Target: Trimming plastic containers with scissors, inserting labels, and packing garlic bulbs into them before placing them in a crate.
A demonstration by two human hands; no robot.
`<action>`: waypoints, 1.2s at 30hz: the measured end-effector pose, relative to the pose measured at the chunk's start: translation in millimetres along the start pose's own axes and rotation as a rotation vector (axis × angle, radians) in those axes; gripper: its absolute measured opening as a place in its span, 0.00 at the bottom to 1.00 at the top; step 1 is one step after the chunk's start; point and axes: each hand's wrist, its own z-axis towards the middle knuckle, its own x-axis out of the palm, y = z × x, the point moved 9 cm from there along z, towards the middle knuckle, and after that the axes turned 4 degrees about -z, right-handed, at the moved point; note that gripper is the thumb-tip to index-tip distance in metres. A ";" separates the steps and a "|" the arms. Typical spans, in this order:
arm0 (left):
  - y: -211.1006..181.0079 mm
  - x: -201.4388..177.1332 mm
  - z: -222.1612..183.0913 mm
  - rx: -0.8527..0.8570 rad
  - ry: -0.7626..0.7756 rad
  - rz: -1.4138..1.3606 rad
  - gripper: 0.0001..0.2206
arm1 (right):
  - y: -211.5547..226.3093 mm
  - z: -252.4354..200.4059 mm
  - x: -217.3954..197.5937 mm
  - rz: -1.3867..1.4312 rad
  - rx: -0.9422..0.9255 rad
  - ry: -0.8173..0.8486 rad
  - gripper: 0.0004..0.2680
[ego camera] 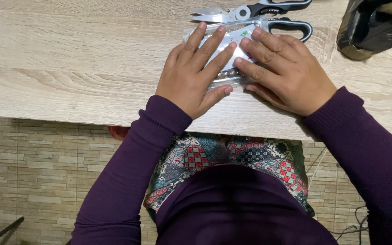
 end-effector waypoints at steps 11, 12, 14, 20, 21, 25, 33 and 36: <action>0.3 -0.5 -1.7 -0.032 0.056 -0.086 0.32 | 13.4 12.0 -29.6 0.029 -0.045 -0.153 0.04; 1.3 -1.8 -2.2 -0.031 0.055 -0.085 0.32 | 12.5 11.3 -29.0 0.027 -0.046 -0.154 0.04; -0.8 -0.8 -3.2 0.007 0.095 -0.168 0.40 | 12.6 9.7 -25.7 0.058 -0.069 -0.128 0.07; 13.6 -4.7 -8.9 0.062 0.080 -0.361 0.38 | -2.6 -3.5 -10.3 0.232 0.059 -0.068 0.21; 16.4 -7.6 -14.9 0.063 0.077 -0.358 0.38 | -2.8 -6.2 -9.5 0.230 0.057 -0.070 0.21; 31.0 -21.5 -24.5 0.120 0.029 -0.273 0.26 | -19.3 -9.8 -0.5 0.482 0.187 -0.023 0.25; 24.6 -18.3 -17.9 0.277 -0.021 -0.120 0.31 | -21.5 -13.7 7.2 0.483 0.209 0.005 0.16; 24.0 -14.9 -13.0 0.276 -0.016 -0.165 0.32 | -23.1 -10.9 3.7 0.474 0.217 -0.061 0.16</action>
